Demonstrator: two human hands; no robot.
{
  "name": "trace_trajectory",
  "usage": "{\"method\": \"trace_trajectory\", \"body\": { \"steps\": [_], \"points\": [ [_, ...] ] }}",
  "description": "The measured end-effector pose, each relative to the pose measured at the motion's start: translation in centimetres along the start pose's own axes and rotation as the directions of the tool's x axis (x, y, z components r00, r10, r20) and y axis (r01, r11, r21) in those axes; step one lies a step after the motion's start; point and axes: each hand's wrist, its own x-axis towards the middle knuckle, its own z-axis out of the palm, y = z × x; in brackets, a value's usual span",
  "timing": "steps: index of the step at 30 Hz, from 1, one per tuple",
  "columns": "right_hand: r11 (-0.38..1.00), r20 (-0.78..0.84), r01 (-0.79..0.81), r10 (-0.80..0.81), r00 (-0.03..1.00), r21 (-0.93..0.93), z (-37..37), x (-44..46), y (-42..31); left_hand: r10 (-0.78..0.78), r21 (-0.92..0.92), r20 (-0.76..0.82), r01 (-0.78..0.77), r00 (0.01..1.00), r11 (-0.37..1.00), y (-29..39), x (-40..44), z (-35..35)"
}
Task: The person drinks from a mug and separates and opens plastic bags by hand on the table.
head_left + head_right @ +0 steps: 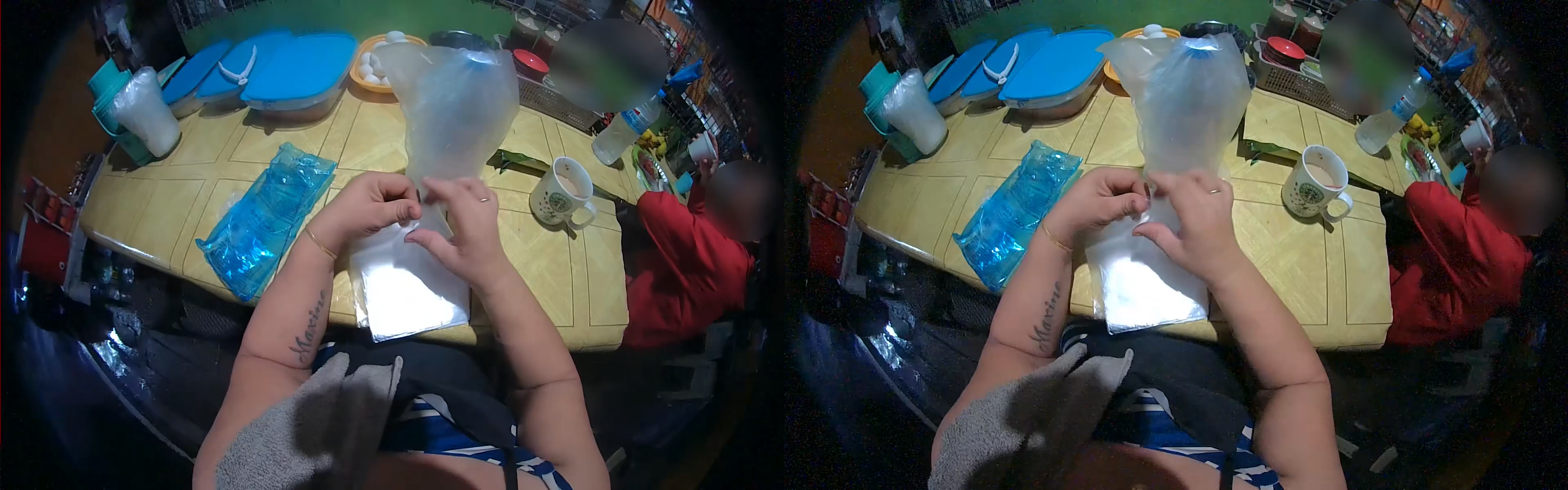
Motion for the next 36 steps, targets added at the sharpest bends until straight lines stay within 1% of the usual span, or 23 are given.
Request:
{"method": "trace_trajectory", "body": {
  "steps": [1,3,4,5,6,7,8,10,11,14,15,18,19,21,24,25,26,28,29,32,33,35,36],
  "points": [
    [0.998,0.102,-0.064,0.065,0.993,-0.015,0.1,-0.5,0.0,0.053,0.026,-0.039,-0.052,0.998,0.998,0.0,0.2,0.0],
    [0.971,0.048,-0.187,0.181,0.982,0.152,0.3,-0.8,0.7,0.160,0.079,-0.111,-0.152,0.981,0.985,-0.5,0.5,0.1],
    [0.941,0.030,-0.241,0.241,0.970,0.237,0.2,-0.9,0.9,0.138,0.069,-0.179,-0.127,0.974,0.989,-0.5,0.6,0.1],
    [0.954,-0.094,-0.228,0.249,0.964,0.192,-0.1,-1.0,0.9,0.114,0.056,-0.245,-0.103,0.963,0.993,-0.4,0.6,0.2],
    [0.949,-0.143,-0.232,0.265,0.954,0.215,-0.3,-1.1,1.1,0.090,0.043,-0.310,-0.081,0.946,0.996,-0.3,0.6,0.1],
    [0.944,-0.194,-0.231,0.278,0.941,0.236,-0.5,-1.2,1.5,0.029,0.048,-0.319,-0.014,0.947,0.999,-1.1,0.6,-0.5],
    [0.939,-0.244,-0.229,0.292,0.925,0.257,-0.8,-1.2,1.7,0.012,0.029,-0.304,-0.003,0.953,1.000,-1.3,0.5,-0.9],
    [0.949,-0.295,-0.176,0.252,0.922,0.262,-1.4,-0.9,1.8,-0.022,-0.008,-0.274,0.021,0.961,1.000,-1.4,0.1,-1.2],
    [0.957,-0.319,-0.150,0.227,0.920,0.248,-1.5,-0.9,1.9,-0.048,0.025,-0.310,0.059,0.949,0.998,-2.0,0.2,-1.5],
    [0.977,-0.356,-0.079,0.147,0.923,0.198,-1.7,-1.1,2.3,0.023,0.137,-0.317,0.022,0.948,0.990,0.3,-1.1,0.6],
    [0.982,-0.360,-0.057,0.120,0.925,0.180,-1.7,-1.1,2.4,0.095,0.104,-0.225,-0.073,0.970,0.992,0.9,-1.2,0.9],
    [0.990,-0.396,0.010,0.046,0.917,0.138,-2.0,-0.6,2.2,-0.022,0.019,-0.242,0.027,0.970,0.999,2.5,-1.7,3.5],
    [0.999,-0.441,-0.006,0.023,0.897,0.039,-2.3,-0.4,1.9,-0.081,-0.091,-0.302,0.056,0.950,0.994,2.8,-1.7,4.3],
    [0.987,-0.523,-0.057,-0.032,0.852,-0.153,-3.2,-0.3,1.0,-0.034,0.007,-0.355,0.040,0.934,0.999,2.4,-1.8,4.6],
    [0.992,-0.436,0.102,-0.121,0.892,-0.068,-3.9,-1.1,0.1,0.007,0.113,-0.454,0.050,0.891,0.992,2.8,-1.9,5.6],
    [0.985,-0.342,0.170,-0.160,0.926,0.002,-4.2,-1.0,-0.6,0.019,0.141,-0.491,0.059,0.871,0.988,3.0,-1.9,6.0],
    [0.984,-0.224,0.173,-0.159,0.961,0.043,-4.2,-0.8,-1.3,0.026,0.023,-0.456,-0.018,0.890,1.000,2.9,-1.8,6.4],
    [0.935,-0.154,0.143,-0.097,0.983,0.323,-3.1,-0.2,-2.0,0.055,-0.222,-0.383,-0.149,0.922,0.964,3.1,-1.8,7.8],
    [0.855,0.004,-0.081,0.092,0.996,0.512,-2.0,-1.3,-1.4,-0.053,-0.348,-0.350,-0.077,0.935,0.934,3.5,-2.2,8.3],
    [0.772,0.046,-0.160,0.167,0.985,0.616,-2.9,-1.6,0.8,-0.039,-0.223,-0.456,-0.072,0.889,0.972,1.7,-2.0,6.6],
    [0.723,0.007,-0.220,0.285,0.959,0.655,-3.7,-1.6,1.4,-0.041,-0.121,-0.499,-0.022,0.866,0.992,2.1,-2.0,6.2],
    [0.523,-0.065,-0.286,0.553,0.830,0.803,-4.9,-1.3,3.6,-0.049,-0.102,-0.603,-0.016,0.796,0.995,1.5,-2.0,5.1],
    [0.546,-0.214,-0.228,0.627,0.749,0.806,-5.4,-0.9,4.2,-0.050,-0.090,-0.651,-0.012,0.757,0.996,1.6,-2.0,4.9]
  ]
}}
